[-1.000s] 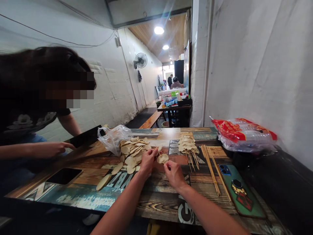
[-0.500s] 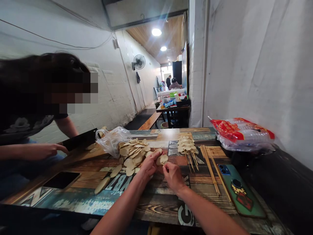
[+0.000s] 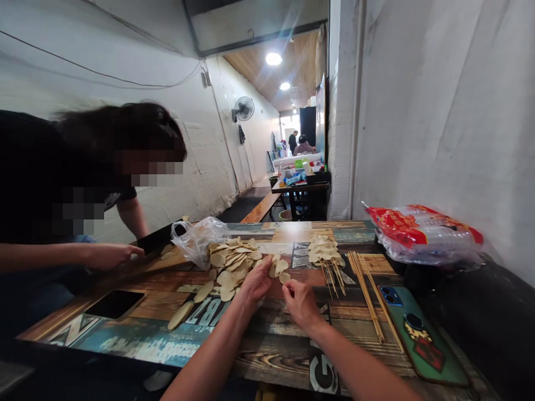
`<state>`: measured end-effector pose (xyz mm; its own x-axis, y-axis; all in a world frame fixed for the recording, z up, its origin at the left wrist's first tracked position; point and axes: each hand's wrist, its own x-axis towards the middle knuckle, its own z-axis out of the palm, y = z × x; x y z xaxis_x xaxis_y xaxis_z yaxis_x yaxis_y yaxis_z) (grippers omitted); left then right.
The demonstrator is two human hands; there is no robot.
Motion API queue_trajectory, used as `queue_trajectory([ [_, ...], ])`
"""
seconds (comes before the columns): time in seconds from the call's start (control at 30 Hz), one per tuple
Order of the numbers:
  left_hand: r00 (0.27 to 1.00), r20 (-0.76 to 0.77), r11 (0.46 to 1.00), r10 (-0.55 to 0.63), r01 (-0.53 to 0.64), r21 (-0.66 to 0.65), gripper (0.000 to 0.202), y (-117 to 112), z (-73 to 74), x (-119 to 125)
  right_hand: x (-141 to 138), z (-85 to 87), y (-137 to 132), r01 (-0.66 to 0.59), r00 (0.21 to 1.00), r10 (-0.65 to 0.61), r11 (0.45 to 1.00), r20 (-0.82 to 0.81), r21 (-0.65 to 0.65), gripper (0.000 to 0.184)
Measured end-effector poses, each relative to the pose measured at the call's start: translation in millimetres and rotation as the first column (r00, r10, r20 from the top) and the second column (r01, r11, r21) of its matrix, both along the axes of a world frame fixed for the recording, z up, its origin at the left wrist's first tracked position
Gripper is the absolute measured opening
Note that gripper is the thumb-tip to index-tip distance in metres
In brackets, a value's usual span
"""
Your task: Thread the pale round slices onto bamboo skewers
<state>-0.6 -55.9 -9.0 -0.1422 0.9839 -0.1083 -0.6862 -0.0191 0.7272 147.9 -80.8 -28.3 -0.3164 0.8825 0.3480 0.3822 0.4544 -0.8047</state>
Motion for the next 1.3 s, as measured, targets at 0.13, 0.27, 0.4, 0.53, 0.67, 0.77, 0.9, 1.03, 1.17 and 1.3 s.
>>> queue_trajectory([
  [0.13,0.999,0.032,0.998,0.005,-0.003,-0.061,0.019,1,-0.9,2,1,-0.4,1,0.002,1.000,-0.002,0.999,-0.010,0.033,0.029],
  [0.27,1.000,0.009,0.999,0.005,-0.005,-0.040,0.023,0,-3.2,9,0,0.3,1,0.004,0.999,-0.004,1.000,-0.033,-0.001,0.029],
  [0.4,1.000,0.002,1.000,-0.005,0.005,-0.027,0.028,1,-7.3,15,-1,2.1,2,0.026,0.999,-0.027,0.999,-0.035,-0.022,0.031],
  [0.53,0.999,0.050,0.999,-0.008,0.011,-0.053,0.025,2,-6.5,17,-1,5.9,3,0.021,0.998,-0.022,1.000,-0.052,-0.020,0.029],
  [0.67,0.997,0.076,0.994,0.008,0.001,-0.107,0.021,3,0.6,12,-1,7.8,1,0.015,0.998,-0.017,1.000,-0.060,-0.027,0.030],
  [0.77,0.997,0.058,0.991,0.056,-0.049,-0.122,0.025,3,2.3,9,-1,5.9,1,-0.020,0.998,0.017,0.998,-0.061,-0.052,0.029],
  [0.9,0.996,0.010,0.995,0.092,-0.092,-0.036,0.028,3,-5.9,15,-1,1.5,4,-0.034,0.998,0.030,0.997,-0.050,-0.073,0.030],
  [1.03,0.996,-0.049,0.997,0.072,-0.072,-0.002,0.033,7,-12.4,20,-1,-0.3,7,-0.001,0.998,-0.003,0.998,-0.057,-0.067,0.030],
  [1.17,0.898,-0.306,0.947,0.316,-0.320,0.038,0.031,8,-3.7,-4,1,1.5,11,0.060,0.992,-0.068,0.995,-0.104,-0.075,0.035],
  [1.3,0.188,-0.907,0.856,0.376,-0.446,0.262,0.025,-3,7.2,-37,3,3.0,16,0.130,0.976,-0.148,0.984,-0.157,-0.121,0.036],
])
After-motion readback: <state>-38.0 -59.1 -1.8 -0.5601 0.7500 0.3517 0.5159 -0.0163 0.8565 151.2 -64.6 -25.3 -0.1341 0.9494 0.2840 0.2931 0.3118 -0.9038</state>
